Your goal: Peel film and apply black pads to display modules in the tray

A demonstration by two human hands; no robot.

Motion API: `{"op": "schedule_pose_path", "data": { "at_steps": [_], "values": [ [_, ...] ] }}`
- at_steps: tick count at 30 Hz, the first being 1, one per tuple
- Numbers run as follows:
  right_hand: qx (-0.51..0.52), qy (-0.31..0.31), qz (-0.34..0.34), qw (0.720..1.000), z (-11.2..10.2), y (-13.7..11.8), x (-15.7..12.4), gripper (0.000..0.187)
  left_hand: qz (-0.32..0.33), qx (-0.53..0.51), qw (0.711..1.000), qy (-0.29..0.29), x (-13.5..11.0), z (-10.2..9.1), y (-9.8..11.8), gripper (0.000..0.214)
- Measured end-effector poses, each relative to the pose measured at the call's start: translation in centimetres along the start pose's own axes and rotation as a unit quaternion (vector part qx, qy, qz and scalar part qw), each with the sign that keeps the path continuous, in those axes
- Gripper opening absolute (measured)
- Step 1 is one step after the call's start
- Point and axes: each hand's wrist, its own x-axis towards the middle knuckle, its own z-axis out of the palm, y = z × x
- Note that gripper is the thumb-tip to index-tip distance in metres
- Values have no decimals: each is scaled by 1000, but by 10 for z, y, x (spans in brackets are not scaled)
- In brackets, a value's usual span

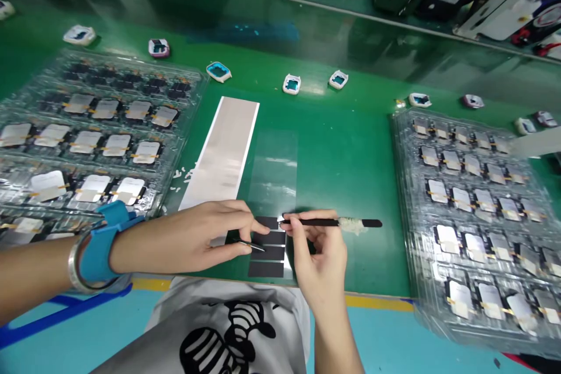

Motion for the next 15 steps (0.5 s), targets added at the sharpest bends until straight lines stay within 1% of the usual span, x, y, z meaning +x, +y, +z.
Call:
{"op": "schedule_pose_path", "data": {
  "at_steps": [6,7,9,10,12,13,15],
  "values": [
    [-3,5,-1,1000,1,0,1,16,-9,-8,1000,-2,1,-1,1,18],
    [1,12,0,1000,1,-1,1,16,-11,-11,1000,0,1,-2,1,16],
    [20,55,3,998,1,-4,0,17,-19,-31,999,19,1,-3,1,9],
    [36,83,9,996,1,-7,-1,18,-25,-50,998,39,2,-3,2,7],
    [86,120,37,988,4,-13,-4,19,-36,-100,989,101,2,-4,5,12],
    [117,121,56,984,7,-16,-5,19,-41,-124,982,136,3,-4,6,15],
    [184,97,90,974,13,-22,-8,18,-44,-157,966,201,3,-2,8,17]
  ]
}}
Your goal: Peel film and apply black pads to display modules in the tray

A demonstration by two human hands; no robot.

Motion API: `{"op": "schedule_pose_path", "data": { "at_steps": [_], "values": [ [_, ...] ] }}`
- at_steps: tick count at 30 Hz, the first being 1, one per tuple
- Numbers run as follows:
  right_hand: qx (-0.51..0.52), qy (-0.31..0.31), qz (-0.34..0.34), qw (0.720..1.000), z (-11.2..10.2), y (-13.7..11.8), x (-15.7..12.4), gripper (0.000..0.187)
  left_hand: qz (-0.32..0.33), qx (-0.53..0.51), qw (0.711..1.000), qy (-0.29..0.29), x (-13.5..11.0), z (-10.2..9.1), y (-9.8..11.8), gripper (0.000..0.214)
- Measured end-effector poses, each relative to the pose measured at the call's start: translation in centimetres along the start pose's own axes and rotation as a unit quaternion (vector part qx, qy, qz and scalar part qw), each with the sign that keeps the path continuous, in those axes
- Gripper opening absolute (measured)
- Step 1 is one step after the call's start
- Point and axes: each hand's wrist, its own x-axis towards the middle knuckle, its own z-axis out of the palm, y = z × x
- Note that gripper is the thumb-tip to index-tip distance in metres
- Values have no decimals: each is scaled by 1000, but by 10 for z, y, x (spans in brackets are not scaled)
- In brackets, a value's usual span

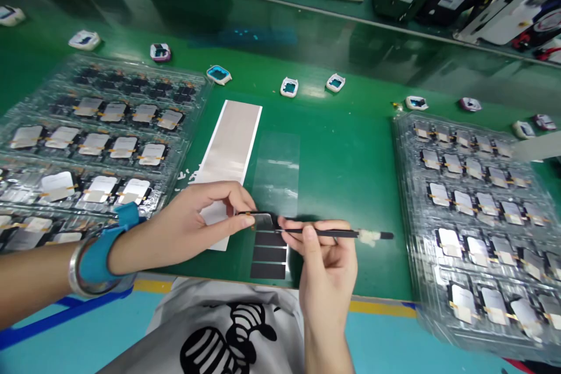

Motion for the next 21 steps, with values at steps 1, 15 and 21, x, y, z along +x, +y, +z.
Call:
{"op": "schedule_pose_path", "data": {
  "at_steps": [1,15,21],
  "values": [
    [27,-11,14,999,4,-1,-3,16,7,-9,1000,26,0,1,0,18],
    [-2,-9,-309,951,49,-10,-15,21,98,208,973,22,-9,3,3,20],
    [-22,-22,-397,917,59,-3,-9,28,95,185,978,20,-10,4,5,44]
  ]
}}
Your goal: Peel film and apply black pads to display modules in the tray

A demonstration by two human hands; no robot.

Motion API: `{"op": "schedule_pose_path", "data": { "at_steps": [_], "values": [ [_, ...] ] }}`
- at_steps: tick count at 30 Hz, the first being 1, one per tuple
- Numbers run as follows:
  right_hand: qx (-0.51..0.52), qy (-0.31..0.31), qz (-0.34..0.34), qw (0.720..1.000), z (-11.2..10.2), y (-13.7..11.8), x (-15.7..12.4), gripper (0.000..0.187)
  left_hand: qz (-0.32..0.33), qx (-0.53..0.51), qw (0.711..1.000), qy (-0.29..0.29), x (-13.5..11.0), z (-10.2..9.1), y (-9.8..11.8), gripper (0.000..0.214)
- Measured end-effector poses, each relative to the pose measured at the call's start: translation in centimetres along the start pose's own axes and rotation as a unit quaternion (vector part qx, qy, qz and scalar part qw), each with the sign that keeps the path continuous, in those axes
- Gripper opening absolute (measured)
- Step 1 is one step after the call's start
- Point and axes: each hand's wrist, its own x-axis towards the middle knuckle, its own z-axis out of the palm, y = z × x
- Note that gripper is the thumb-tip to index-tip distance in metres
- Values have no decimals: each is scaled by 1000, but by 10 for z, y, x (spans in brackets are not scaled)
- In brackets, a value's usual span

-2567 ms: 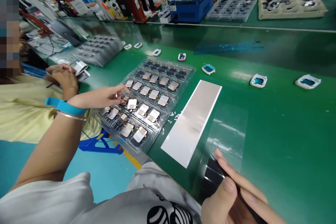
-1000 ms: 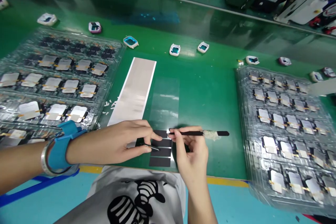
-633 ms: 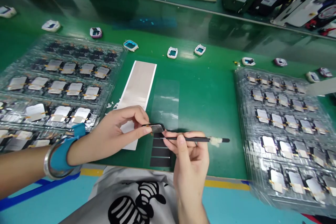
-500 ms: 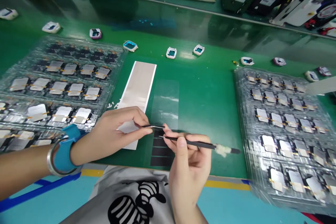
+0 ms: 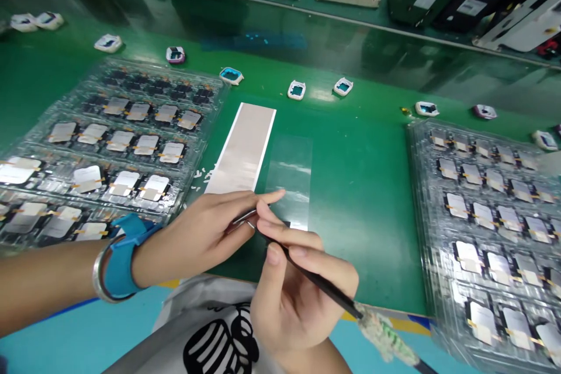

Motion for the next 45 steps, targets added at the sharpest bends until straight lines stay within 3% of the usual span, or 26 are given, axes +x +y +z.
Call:
{"op": "schedule_pose_path", "data": {
  "at_steps": [12,27,45],
  "values": [
    [-11,39,-8,999,13,10,1,23,-12,-58,998,-3,-4,3,-3,58],
    [-31,36,39,998,16,8,-3,24,-23,-77,997,6,-5,5,-6,54],
    [-19,45,26,998,14,17,-8,25,-30,-70,997,5,-5,6,-8,51]
  ]
}}
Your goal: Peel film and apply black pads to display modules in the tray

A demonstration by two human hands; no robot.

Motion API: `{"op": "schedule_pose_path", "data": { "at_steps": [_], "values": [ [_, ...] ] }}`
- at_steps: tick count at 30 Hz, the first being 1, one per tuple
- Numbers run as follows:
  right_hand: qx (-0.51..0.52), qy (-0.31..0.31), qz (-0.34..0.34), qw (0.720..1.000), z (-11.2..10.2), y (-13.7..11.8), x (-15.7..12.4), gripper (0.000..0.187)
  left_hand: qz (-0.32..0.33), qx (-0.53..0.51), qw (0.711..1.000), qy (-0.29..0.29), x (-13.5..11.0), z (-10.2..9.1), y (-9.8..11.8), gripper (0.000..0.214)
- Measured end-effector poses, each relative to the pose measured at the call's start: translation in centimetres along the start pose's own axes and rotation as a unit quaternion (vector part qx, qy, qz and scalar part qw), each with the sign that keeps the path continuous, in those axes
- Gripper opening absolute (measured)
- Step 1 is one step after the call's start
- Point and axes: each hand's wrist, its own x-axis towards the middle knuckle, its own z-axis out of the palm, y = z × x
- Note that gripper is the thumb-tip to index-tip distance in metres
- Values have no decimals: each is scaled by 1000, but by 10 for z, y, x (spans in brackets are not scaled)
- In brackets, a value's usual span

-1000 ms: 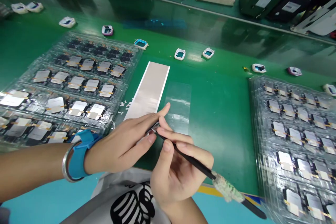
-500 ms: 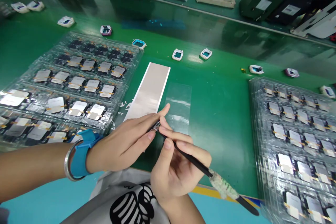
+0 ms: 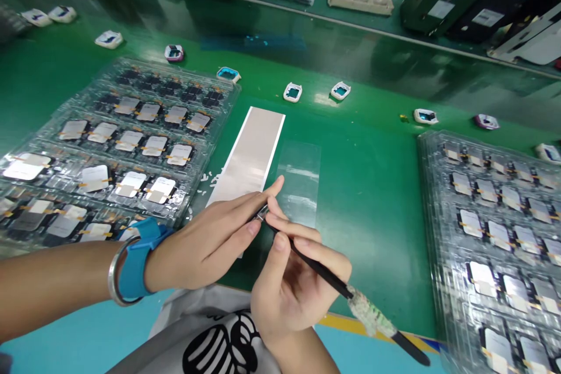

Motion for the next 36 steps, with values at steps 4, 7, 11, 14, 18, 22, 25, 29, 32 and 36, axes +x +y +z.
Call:
{"op": "schedule_pose_path", "data": {
  "at_steps": [4,7,11,14,18,22,25,29,32,36],
  "values": [
    [-6,-4,7,1000,0,0,0,24,-2,-1,1000,1,0,0,-1,50],
    [-9,-3,6,1000,1,-1,0,25,-3,-2,1000,1,1,1,-1,51],
    [6,1,0,1000,2,0,1,25,-8,-3,1000,0,1,1,-1,51],
    [2,1,-7,1000,2,0,1,25,-10,-4,1000,-1,1,0,-1,51],
    [-15,-3,5,1000,2,-2,1,23,-12,0,1000,0,0,0,-1,51],
    [-11,-3,8,1000,1,-3,0,25,-16,8,1000,-6,1,0,0,51],
    [-10,-12,11,1000,0,-4,0,26,-22,11,1000,-9,1,-1,0,52],
    [-7,-13,2,1000,1,-2,0,30,-23,15,1000,-12,2,-1,0,52],
    [16,3,-12,1000,2,0,1,30,-20,17,1000,-14,1,-1,0,52],
    [15,-8,-17,1000,2,1,1,33,-15,19,1000,-10,1,0,-1,52]
  ]
}}
